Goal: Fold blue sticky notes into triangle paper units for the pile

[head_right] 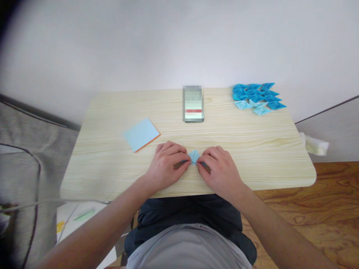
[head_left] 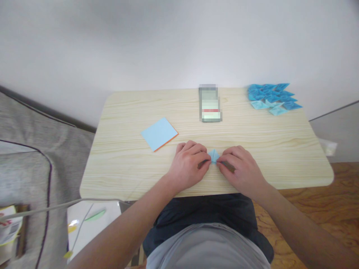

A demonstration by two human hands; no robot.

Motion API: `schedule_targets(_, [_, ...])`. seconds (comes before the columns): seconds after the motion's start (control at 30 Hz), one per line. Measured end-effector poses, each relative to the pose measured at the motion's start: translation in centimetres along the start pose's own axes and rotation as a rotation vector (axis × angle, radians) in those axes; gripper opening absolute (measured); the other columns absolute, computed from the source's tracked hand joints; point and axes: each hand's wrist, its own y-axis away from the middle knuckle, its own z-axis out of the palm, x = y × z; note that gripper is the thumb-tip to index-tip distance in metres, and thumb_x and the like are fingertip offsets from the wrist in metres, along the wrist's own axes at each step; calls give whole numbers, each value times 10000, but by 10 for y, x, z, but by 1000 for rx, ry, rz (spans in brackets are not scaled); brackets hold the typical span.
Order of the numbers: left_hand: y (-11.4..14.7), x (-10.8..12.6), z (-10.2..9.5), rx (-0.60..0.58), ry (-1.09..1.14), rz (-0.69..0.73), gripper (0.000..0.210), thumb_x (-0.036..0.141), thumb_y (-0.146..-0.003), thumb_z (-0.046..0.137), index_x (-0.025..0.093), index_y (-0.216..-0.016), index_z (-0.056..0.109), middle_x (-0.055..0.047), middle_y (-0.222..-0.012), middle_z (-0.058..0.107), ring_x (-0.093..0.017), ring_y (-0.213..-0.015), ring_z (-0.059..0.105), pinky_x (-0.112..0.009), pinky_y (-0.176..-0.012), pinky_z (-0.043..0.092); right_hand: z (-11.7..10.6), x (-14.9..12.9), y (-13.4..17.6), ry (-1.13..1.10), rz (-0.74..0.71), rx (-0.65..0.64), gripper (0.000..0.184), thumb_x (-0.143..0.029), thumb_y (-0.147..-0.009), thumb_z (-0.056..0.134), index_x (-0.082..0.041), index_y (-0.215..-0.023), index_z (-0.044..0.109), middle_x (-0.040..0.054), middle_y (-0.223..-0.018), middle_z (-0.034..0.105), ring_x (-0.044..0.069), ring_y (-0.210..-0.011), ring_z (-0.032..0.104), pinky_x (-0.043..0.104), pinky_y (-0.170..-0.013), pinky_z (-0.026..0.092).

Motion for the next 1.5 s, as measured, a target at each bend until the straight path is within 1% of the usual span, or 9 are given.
schedule_targets(0.2, [-3,2,-3,-39,2,-85,62,295,-899,673,241,-889,702,-18,-1038,673,-234,-1054,533,-429,-929,383,2,-2,0,22,80,14,70,-279,-918,663,-236,-922,718,56,-967,672,253,-964,586,421,-864,455])
schedule_targets(0.5, [-5,7,-2,-46,-34,-155,61,290,-891,666,234,-871,655,-20,-1030,636,-243,-1058,516,-439,-915,393,-2,-7,-2,85,252,-39,123,-355,-906,681,-245,-861,708,45,-919,669,259,-983,595,404,-857,430])
schedule_targets(0.7, [-5,10,-2,-28,-94,-202,24,248,-890,628,232,-874,634,-42,-1027,627,-262,-1057,515,-451,-882,392,-7,-9,-10,109,301,-110,137,-364,-893,678,-258,-810,705,28,-841,673,251,-918,598,384,-782,400])
schedule_targets(0.9, [-4,4,-3,3,-115,-213,51,257,-889,634,228,-850,617,-61,-1032,624,-284,-1055,512,-470,-862,391,-11,-4,-14,78,293,-152,136,-363,-871,693,-260,-782,704,25,-811,684,241,-846,605,376,-737,396])
schedule_targets(1.0, [-3,1,-4,2,-90,-206,34,247,-879,658,238,-900,632,-55,-1060,629,-279,-1061,512,-466,-866,394,-11,0,-12,50,295,-149,93,-337,-864,695,-259,-813,702,21,-819,691,236,-843,608,369,-733,403])
schedule_targets(1.13, [-3,0,-4,-8,-55,-182,173,222,-897,639,282,-1057,663,-41,-1105,644,-270,-1070,512,-462,-881,388,-14,6,-7,-6,321,-152,92,-305,-861,686,-278,-947,707,5,-832,695,224,-841,607,350,-719,408])
schedule_targets(1.27, [-2,-2,-4,-22,-22,-153,220,188,-918,595,295,-1088,687,-34,-1126,649,-258,-1084,512,-457,-916,390,-16,7,-7,-22,301,-171,84,-270,-868,657,-287,-928,713,0,-839,695,222,-850,602,352,-740,407])
schedule_targets(1.37, [-1,-2,-4,-19,-13,-150,231,177,-915,593,291,-1089,692,-27,-1129,650,-251,-1085,513,-448,-926,394,-11,0,-8,47,300,-129,61,-322,-872,668,-268,-890,689,8,-818,688,232,-832,590,367,-742,389])
schedule_targets(1.5, [-1,-2,-5,-9,-17,-152,226,180,-909,599,285,-1084,697,-32,-1132,652,-254,-1090,513,-444,-924,399,2,-12,-11,120,318,0,231,-466,-837,722,-252,-880,649,27,-823,684,259,-850,585,379,-731,357])
